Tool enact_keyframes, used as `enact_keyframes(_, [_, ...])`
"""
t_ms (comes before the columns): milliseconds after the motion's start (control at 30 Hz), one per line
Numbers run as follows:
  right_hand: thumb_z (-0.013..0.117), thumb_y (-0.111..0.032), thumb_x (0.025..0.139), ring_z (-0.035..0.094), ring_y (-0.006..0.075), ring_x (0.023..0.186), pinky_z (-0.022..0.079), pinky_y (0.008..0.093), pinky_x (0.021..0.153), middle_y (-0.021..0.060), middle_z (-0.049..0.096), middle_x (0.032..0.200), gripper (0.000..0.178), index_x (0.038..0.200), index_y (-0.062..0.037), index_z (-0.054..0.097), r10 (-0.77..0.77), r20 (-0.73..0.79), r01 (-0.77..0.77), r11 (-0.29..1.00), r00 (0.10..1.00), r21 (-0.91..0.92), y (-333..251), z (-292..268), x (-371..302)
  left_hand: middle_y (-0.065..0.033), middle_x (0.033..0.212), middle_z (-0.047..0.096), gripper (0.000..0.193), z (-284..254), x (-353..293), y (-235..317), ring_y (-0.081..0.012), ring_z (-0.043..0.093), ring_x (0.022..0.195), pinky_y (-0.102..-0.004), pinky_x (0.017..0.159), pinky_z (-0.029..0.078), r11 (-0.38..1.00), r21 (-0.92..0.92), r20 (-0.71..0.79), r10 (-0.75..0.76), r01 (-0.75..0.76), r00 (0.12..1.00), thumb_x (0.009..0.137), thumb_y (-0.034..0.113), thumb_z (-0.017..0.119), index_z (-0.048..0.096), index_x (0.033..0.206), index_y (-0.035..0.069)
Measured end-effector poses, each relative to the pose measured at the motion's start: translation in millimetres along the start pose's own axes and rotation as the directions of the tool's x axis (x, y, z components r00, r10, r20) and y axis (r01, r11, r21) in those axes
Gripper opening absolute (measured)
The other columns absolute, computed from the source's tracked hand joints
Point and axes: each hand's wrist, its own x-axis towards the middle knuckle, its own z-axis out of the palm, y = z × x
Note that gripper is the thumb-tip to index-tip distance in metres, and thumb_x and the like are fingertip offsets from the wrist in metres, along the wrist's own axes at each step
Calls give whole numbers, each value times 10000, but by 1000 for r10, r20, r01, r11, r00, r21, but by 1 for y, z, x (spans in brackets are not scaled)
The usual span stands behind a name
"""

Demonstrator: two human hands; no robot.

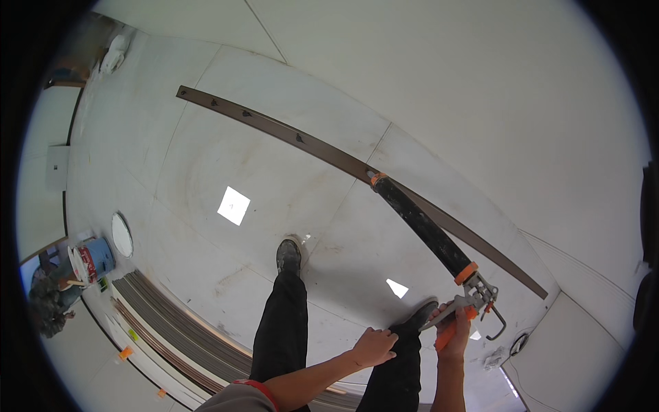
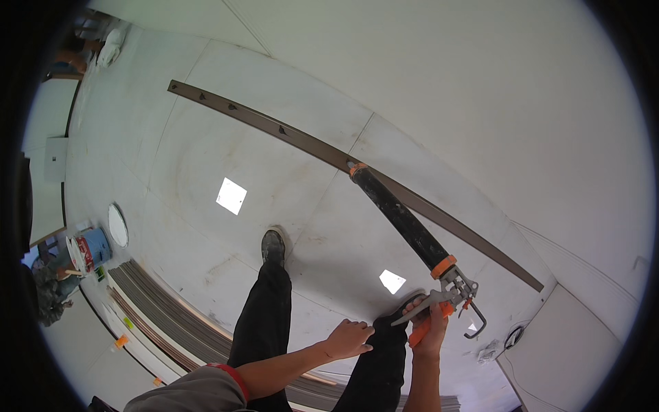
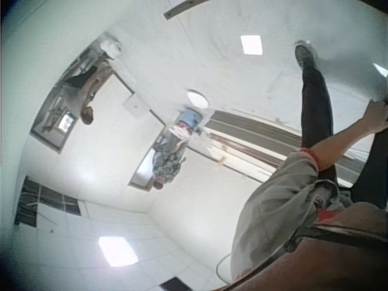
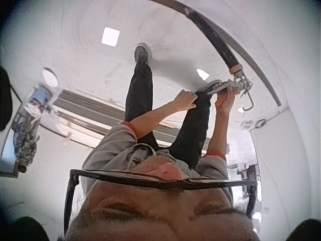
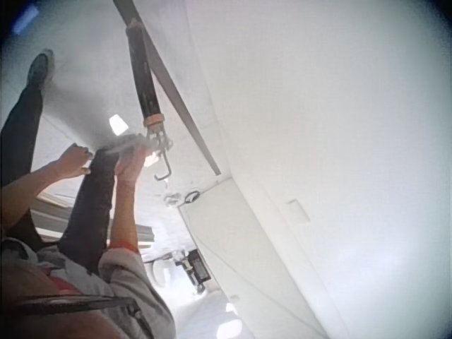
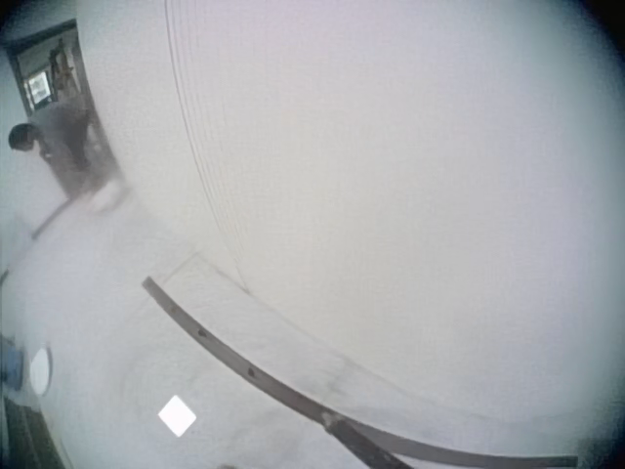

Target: The person unpacks small hardware from a plastic bag, then uses a caulking gun to apply adhesive along a long trim strip. The person places the strip against the wall base and presses it into position.

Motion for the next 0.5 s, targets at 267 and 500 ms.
enact_keyframes(267, [535,-275,1002,629,232,821,549,396,750,110,609,922,270,1110,-28,543,33,-79,-33,999,996,5,16,-17,16,-122,980,664,399,7,5,3,-315,667,953,-449,851,476,998,54,59,-41,38,997,851,327,746,621,1107,48])
enact_keyframes(500, [554,-341,1012,625,226,840,536,393,764,98,616,937,312,1095,-40,557,56,-111,-57,998,992,-10,22,-25,14,-119,1003,667,396,7,10,0,-312,660,976,-452,868,470,997,63,117,-51,44,992,859,326,736,624,1119,49])
